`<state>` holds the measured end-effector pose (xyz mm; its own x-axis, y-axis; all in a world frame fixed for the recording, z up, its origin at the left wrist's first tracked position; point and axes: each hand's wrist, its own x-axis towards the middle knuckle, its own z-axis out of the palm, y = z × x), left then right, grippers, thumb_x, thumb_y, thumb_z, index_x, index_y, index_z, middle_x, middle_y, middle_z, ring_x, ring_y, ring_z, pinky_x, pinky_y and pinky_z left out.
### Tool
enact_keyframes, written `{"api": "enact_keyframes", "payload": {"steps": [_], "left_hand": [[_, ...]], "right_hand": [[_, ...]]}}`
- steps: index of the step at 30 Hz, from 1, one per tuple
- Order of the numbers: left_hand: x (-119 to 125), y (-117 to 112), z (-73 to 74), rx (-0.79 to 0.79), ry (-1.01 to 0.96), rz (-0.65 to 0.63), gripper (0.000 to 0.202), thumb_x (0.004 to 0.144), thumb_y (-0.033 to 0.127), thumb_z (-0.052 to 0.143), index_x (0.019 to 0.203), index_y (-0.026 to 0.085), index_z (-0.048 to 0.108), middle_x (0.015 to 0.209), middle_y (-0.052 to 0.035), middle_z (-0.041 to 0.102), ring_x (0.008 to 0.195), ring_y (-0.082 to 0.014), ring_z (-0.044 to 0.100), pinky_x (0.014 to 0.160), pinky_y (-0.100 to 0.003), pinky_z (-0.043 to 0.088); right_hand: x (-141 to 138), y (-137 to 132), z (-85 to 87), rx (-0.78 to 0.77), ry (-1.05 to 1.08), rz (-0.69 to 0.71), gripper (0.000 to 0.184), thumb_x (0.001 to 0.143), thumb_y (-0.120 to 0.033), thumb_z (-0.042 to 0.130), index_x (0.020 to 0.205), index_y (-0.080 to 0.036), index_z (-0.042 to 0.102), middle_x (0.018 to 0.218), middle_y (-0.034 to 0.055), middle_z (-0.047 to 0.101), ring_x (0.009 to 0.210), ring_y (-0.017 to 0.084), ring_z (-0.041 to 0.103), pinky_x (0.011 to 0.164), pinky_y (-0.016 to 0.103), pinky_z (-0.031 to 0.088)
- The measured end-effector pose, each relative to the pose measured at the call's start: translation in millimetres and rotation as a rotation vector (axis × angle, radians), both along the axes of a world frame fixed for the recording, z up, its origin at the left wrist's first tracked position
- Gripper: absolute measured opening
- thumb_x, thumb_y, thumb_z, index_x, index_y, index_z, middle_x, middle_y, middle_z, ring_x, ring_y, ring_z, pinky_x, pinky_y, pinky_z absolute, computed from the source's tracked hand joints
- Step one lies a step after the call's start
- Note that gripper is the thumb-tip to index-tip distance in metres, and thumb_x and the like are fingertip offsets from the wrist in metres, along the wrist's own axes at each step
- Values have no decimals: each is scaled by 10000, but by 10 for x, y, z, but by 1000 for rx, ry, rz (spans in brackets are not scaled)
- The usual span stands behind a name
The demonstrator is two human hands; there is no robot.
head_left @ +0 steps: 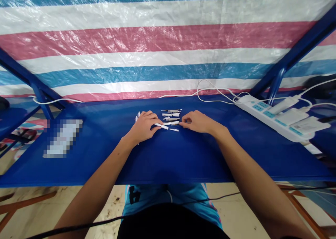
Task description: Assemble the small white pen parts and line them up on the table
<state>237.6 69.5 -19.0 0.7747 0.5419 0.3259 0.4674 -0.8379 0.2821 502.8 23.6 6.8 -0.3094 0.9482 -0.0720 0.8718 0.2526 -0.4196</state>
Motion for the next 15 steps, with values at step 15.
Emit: {"api": "enact_keyframes", "payload": {"steps": [15], "left_hand": [[58, -68, -5, -84, 9, -74, 182, 987, 251, 617, 1023, 224, 793, 982, -75, 738, 972, -253, 620, 940, -412, 454]], "right_hand": [[-4, -21, 42, -36, 44, 10, 319, 905, -323, 558, 620, -205, 641, 569, 9, 599, 551, 139, 490, 592, 296, 321]]}}
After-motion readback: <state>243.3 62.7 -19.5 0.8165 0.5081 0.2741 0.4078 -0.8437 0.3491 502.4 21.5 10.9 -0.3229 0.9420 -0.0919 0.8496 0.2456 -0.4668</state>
